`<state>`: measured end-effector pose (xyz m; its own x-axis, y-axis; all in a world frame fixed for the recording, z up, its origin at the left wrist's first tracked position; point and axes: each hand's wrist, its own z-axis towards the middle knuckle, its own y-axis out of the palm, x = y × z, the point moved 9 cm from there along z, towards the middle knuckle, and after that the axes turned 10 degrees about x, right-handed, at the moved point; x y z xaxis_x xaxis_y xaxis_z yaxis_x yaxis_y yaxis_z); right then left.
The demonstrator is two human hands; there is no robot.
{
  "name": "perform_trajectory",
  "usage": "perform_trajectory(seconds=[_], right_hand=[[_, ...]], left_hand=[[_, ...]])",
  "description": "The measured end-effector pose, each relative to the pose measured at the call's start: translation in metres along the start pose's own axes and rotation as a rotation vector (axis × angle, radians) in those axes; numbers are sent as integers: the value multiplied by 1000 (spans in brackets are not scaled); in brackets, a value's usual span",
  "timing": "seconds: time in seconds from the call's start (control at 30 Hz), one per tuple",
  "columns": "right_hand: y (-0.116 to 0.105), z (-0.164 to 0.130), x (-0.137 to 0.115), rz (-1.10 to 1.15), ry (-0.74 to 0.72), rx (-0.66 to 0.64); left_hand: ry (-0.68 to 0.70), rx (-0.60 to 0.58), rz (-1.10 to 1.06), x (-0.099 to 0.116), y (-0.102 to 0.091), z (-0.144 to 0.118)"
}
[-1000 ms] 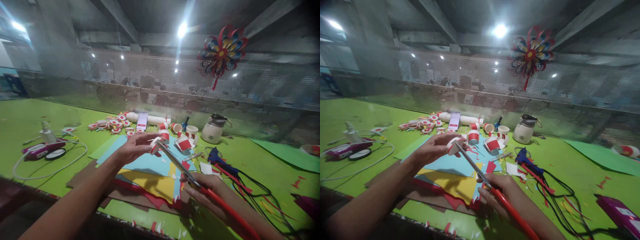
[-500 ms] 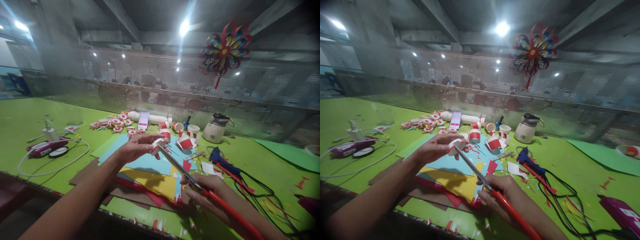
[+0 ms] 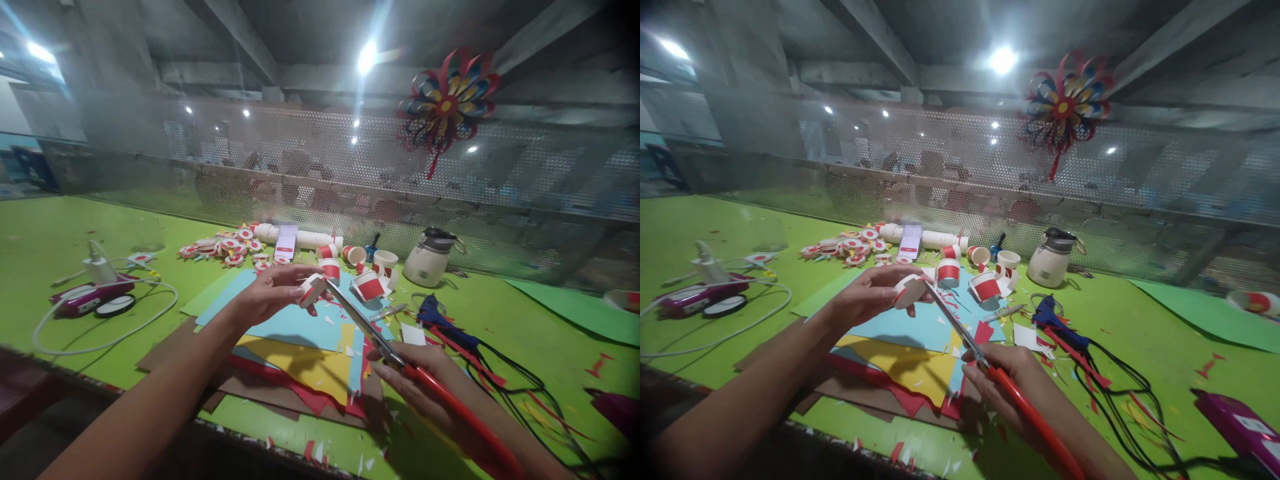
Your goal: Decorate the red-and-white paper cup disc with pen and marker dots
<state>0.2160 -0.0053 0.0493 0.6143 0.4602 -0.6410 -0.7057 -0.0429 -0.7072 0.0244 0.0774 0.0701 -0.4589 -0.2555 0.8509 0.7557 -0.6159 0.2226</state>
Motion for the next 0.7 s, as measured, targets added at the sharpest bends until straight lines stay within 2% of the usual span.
perform_trajectory(seconds=[0.2,0.33,0.57,0.7], right_hand=[[3,-1,-1,16,13,-64],[4,-2,10,64,42,-53],[-21,0,10,134,124,234],[-31,-1,-2,126,88,339]], left_hand=[[-55,19,-136,0,-3,-2],[-76,41,-243,1,-3,0],[-102,55,-324,-7,1,3],[-112,66,-317,-10,-1,4]])
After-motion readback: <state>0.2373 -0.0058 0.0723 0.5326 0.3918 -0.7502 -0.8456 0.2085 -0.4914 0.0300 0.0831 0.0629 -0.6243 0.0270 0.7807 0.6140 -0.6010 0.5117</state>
